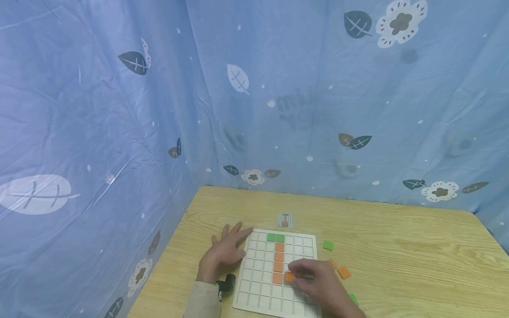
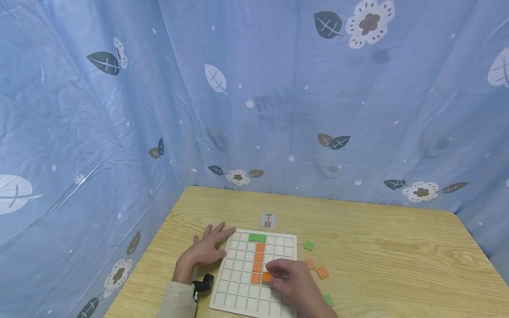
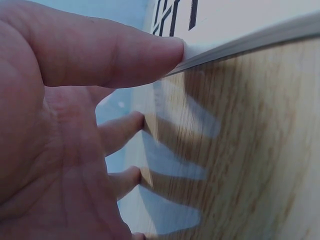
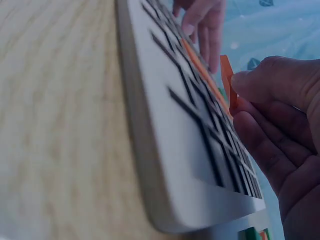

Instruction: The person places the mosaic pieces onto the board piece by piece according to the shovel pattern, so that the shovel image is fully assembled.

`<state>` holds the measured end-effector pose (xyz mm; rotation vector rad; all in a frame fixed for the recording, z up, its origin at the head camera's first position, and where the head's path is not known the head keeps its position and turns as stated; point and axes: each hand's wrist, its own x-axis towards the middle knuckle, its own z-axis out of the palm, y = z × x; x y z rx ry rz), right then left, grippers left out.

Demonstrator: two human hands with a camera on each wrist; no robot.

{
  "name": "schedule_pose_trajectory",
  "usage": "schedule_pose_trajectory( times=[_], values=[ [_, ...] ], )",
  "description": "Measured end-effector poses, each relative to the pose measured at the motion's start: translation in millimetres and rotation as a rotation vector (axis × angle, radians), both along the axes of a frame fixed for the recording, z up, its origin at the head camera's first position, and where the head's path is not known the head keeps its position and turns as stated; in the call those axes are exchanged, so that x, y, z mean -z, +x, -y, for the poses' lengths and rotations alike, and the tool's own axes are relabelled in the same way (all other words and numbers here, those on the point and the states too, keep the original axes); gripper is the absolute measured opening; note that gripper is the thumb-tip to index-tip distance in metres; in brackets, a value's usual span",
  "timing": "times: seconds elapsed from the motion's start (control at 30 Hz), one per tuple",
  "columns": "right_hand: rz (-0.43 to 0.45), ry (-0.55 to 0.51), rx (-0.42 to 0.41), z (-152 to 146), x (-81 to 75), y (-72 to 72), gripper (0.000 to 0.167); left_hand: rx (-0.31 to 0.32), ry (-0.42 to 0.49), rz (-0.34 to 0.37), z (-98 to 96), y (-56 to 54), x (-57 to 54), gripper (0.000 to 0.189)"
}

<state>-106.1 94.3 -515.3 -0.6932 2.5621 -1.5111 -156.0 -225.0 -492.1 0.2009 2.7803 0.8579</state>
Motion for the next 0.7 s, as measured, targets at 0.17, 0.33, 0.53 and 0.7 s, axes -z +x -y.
schedule_pose_trajectory(
  times=[0.17, 0.33, 0.53, 0.7],
  values=[
    [-0.033, 0.019, 0.006, 3.1, 5.2, 0.6, 0.026, -0.008, 0.005, 0.000, -0.7, 0.8, -0.7, 0.084],
    [-0.100, 0.055, 0.022, 6.1, 6.9, 1.8, 0.028, -0.012, 0.005, -0.001, -1.0, 1.4, -1.4, 0.084],
    [-0.254, 0.096, 0.016, 8.6, 9.7, 3.5, 0.034, -0.012, -0.005, -0.004, -1.2, 1.1, -1.4, 0.084],
    [-0.332, 0.113, 0.012, 10.6, 8.3, 4.0, 0.036, -0.009, 0.008, -0.004, 0.2, -0.4, 2.2, 0.083]
  ],
)
